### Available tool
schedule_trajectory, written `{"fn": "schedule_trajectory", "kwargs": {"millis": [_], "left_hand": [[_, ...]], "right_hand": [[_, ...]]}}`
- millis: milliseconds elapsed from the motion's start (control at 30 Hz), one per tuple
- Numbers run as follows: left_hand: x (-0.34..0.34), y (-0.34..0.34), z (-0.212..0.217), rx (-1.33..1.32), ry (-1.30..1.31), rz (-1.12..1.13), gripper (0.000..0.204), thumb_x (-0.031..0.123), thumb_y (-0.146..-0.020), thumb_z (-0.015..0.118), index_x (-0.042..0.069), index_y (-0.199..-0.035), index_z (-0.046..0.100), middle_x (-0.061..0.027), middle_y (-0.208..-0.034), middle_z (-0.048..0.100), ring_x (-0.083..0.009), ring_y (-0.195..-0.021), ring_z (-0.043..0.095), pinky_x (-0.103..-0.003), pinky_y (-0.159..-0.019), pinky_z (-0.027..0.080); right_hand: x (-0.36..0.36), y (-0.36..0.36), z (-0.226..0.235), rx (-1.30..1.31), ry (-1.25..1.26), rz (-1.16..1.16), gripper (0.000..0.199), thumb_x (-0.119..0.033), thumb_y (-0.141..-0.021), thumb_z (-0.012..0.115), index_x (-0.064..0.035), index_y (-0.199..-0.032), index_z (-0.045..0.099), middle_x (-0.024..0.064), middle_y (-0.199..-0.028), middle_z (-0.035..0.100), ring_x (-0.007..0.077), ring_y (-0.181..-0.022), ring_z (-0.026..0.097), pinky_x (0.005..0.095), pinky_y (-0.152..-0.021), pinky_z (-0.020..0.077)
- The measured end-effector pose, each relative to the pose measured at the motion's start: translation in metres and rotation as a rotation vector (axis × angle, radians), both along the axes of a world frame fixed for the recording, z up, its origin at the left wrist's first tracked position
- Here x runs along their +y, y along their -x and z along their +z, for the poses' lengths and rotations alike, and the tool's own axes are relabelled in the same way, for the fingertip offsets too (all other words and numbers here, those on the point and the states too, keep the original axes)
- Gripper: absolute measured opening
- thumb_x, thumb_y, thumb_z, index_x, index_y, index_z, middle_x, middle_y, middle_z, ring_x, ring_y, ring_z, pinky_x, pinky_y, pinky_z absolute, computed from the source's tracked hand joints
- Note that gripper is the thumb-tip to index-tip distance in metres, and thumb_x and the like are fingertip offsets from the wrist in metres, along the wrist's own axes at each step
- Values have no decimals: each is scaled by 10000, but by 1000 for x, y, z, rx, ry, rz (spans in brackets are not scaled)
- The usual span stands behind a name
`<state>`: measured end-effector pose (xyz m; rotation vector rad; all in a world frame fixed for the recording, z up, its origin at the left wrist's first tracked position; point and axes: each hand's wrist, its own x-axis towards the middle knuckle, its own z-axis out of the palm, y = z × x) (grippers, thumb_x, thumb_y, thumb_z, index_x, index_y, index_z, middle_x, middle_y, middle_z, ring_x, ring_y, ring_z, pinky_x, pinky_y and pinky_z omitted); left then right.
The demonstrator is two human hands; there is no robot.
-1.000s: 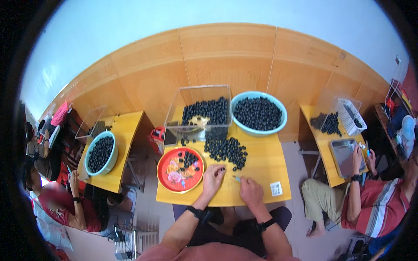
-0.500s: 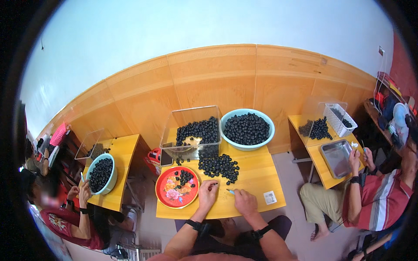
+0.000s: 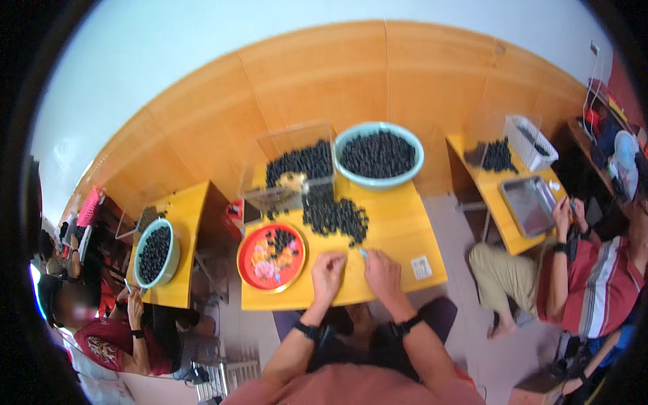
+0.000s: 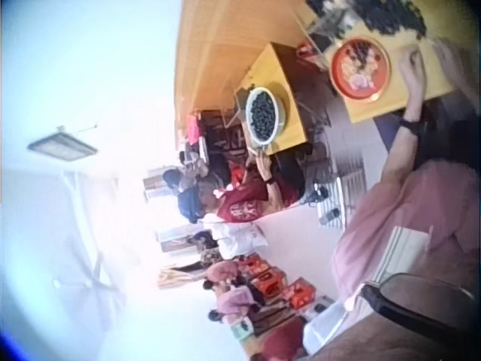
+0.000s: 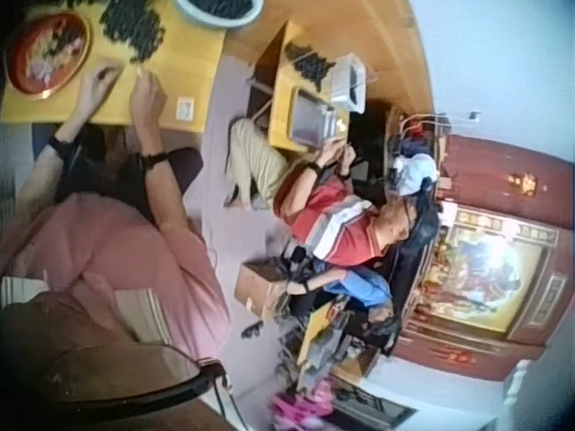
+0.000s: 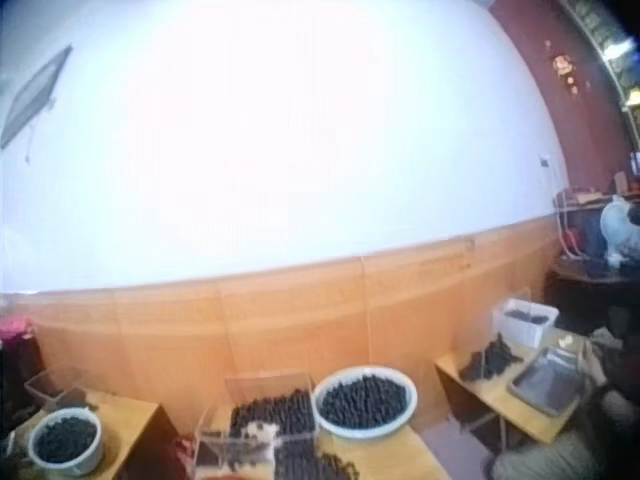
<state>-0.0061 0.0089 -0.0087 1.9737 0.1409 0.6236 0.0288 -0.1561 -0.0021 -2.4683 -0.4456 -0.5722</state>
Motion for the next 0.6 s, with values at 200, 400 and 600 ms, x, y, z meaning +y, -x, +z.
{"fn": "schedule_trajectory", "kwargs": {"millis": [200,400,600], "left_hand": [[-1,-10,8,173,163,-42,204,15,-892,768,-31,-1062,667,-59,-940,702,-111,-811,648,-270,-752,541],[-3,-6,7,167,246,-50,261,-20,-887,769,-32,-1121,654,-62,-950,708,-108,-848,667,-258,-800,558],[-6,-2,11,152,246,-91,248,-25,-875,767,-20,-1106,677,-61,-950,714,-106,-834,670,-263,-791,561]], "right_hand": [[0,1,17,-70,72,39,60,-151,-945,634,-91,-946,635,107,-774,617,338,-676,666,467,-577,531],[1,8,13,-127,147,100,42,-123,-919,640,-82,-914,630,86,-743,592,279,-665,666,425,-554,531],[0,11,13,-173,190,164,53,-116,-888,654,-70,-914,662,75,-726,576,249,-658,662,388,-543,534]]}}
